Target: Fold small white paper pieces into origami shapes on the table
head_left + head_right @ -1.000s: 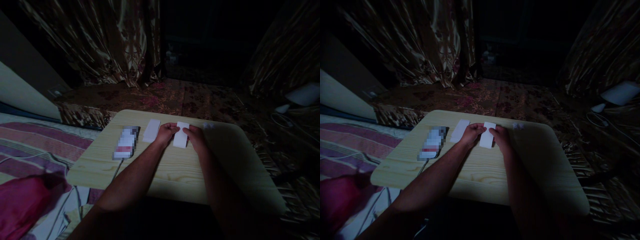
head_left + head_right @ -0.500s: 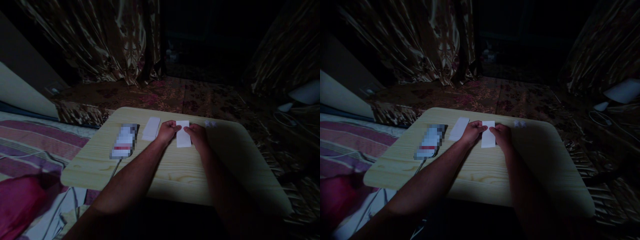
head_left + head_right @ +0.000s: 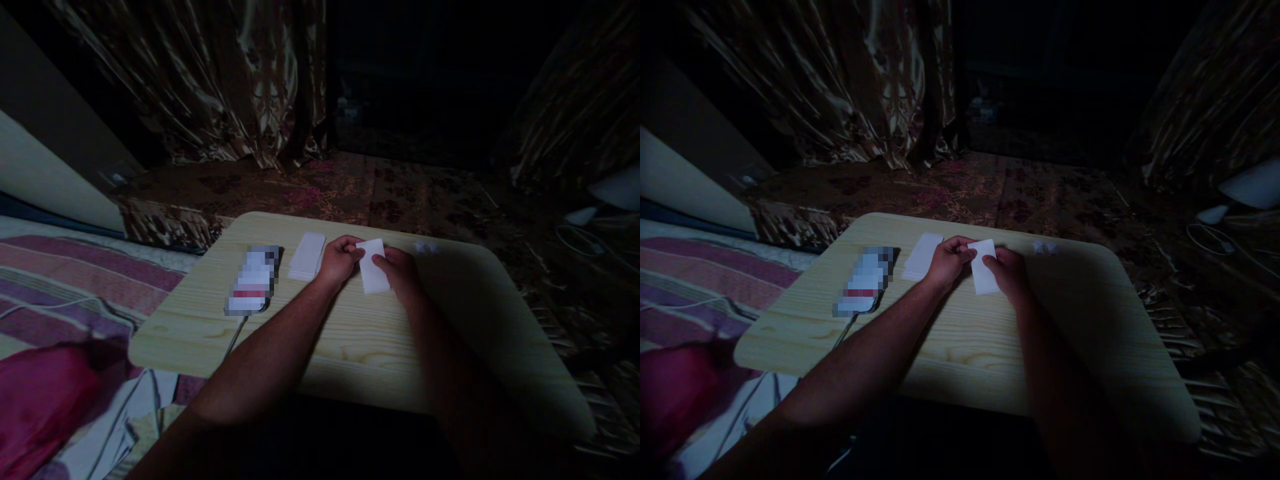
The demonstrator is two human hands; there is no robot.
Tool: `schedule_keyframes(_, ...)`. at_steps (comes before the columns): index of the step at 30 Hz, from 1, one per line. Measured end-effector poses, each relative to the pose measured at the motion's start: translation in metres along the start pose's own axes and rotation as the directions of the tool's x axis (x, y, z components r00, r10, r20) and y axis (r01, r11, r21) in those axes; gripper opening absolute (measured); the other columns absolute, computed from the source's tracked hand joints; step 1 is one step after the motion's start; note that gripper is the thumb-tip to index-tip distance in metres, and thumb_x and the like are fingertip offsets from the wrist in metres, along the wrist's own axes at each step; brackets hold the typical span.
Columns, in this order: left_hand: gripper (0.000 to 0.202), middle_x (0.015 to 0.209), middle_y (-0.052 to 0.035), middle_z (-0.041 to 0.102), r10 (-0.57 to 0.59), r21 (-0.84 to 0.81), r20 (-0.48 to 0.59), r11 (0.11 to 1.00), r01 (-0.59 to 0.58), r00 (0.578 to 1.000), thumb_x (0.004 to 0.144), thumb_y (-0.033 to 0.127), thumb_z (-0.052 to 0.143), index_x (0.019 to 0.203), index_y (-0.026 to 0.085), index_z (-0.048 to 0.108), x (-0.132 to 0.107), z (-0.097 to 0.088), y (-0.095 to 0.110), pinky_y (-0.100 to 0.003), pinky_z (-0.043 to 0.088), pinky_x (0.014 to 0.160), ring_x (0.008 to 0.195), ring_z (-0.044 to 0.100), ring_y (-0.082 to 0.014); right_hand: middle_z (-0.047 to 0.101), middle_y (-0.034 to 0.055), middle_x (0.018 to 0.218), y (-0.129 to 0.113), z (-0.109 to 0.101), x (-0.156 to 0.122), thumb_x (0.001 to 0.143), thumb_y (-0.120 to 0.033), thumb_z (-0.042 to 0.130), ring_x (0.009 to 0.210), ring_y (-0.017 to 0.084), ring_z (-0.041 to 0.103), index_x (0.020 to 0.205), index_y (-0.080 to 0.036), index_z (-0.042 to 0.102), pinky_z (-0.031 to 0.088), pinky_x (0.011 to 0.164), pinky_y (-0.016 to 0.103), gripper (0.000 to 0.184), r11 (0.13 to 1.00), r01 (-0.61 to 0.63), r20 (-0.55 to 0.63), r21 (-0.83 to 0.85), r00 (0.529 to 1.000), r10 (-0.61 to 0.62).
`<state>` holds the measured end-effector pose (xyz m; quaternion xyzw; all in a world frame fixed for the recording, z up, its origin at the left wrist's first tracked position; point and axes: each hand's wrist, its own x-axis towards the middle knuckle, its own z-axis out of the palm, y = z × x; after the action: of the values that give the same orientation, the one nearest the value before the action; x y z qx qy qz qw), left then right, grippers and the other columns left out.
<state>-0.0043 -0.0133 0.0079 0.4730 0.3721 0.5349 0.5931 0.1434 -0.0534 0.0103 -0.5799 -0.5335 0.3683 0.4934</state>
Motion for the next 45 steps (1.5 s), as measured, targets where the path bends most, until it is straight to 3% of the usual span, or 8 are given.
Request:
schedule_keyframes(11,0.029,0.054,0.0024,0.056,-0.021,0.011,0.004,1.000,0.021,1.000,0.064,0.021,0.066,0.092,0.013,0.071,-0.001,-0.001,0.005,-0.022,0.035,0.046,0.046,0.050,-0.0096,0.070,0.0040,0.075,0.002,-0.004,0.001,0.075,-0.039,0.060,0.060,0.017,0.059,0.098,-0.013,0.071,0.040,0.052,0.024,0.037,0.998,0.058,0.059,0.023,0.996,-0.060)
schedule_keyframes(20,0.030,0.054,-0.0014,0.059,0.020,0.021,-0.037,1.000,-0.019,0.999,0.074,0.031,0.053,0.088,0.014,0.073,0.002,-0.007,0.014,-0.023,0.031,0.044,0.047,0.052,-0.0114,0.072,0.0035,0.075,0.006,-0.004,0.002,0.074,-0.040,0.063,0.059,0.017,0.060,0.100,-0.015,0.072,0.039,0.050,0.025,0.038,0.998,0.042,0.060,0.043,0.997,-0.044)
schedule_keyframes(29,0.023,0.055,0.0006,0.060,0.005,0.074,-0.037,0.997,-0.002,0.999,0.062,0.018,0.064,0.083,0.014,0.072,0.004,-0.007,0.007,-0.022,0.035,0.048,0.048,0.048,-0.0094,0.073,0.0043,0.076,0.010,-0.005,0.004,0.076,-0.040,0.062,0.060,0.018,0.062,0.106,-0.015,0.072,0.041,0.051,0.026,0.041,0.998,0.070,0.077,0.002,0.995,-0.069)
schedule_keyframes(36,0.015,0.054,0.0010,0.057,-0.022,0.056,-0.049,0.998,0.024,0.999,0.063,0.020,0.065,0.076,0.014,0.069,0.004,-0.008,0.008,-0.021,0.033,0.046,0.047,0.048,-0.0088,0.074,0.0060,0.103,0.007,-0.003,0.002,0.076,-0.036,0.062,0.083,0.020,0.066,0.110,-0.020,0.072,0.046,0.065,0.028,0.039,0.984,0.140,0.096,0.114,0.984,-0.151)
schedule_keyframes(41,0.014,0.052,0.0010,0.057,-0.028,0.025,-0.037,0.999,0.029,0.999,0.064,0.020,0.064,0.076,0.014,0.067,0.004,-0.009,0.008,-0.020,0.031,0.045,0.045,0.046,-0.0084,0.074,0.0032,0.081,0.007,-0.005,0.001,0.075,-0.030,0.061,0.060,0.014,0.056,0.099,-0.020,0.075,0.036,0.052,0.025,0.030,0.991,0.097,0.103,0.094,0.989,-0.107)
schedule_keyframes(45,0.014,0.052,0.0003,0.057,-0.036,0.017,-0.025,0.999,0.036,0.999,0.064,0.020,0.064,0.076,0.014,0.067,0.004,-0.009,0.007,-0.021,0.031,0.045,0.046,0.047,-0.0086,0.074,0.0023,0.080,0.005,-0.005,-0.001,0.072,-0.027,0.061,0.060,0.013,0.053,0.093,-0.020,0.077,0.033,0.052,0.024,0.027,0.988,0.092,0.082,0.122,0.991,-0.102)
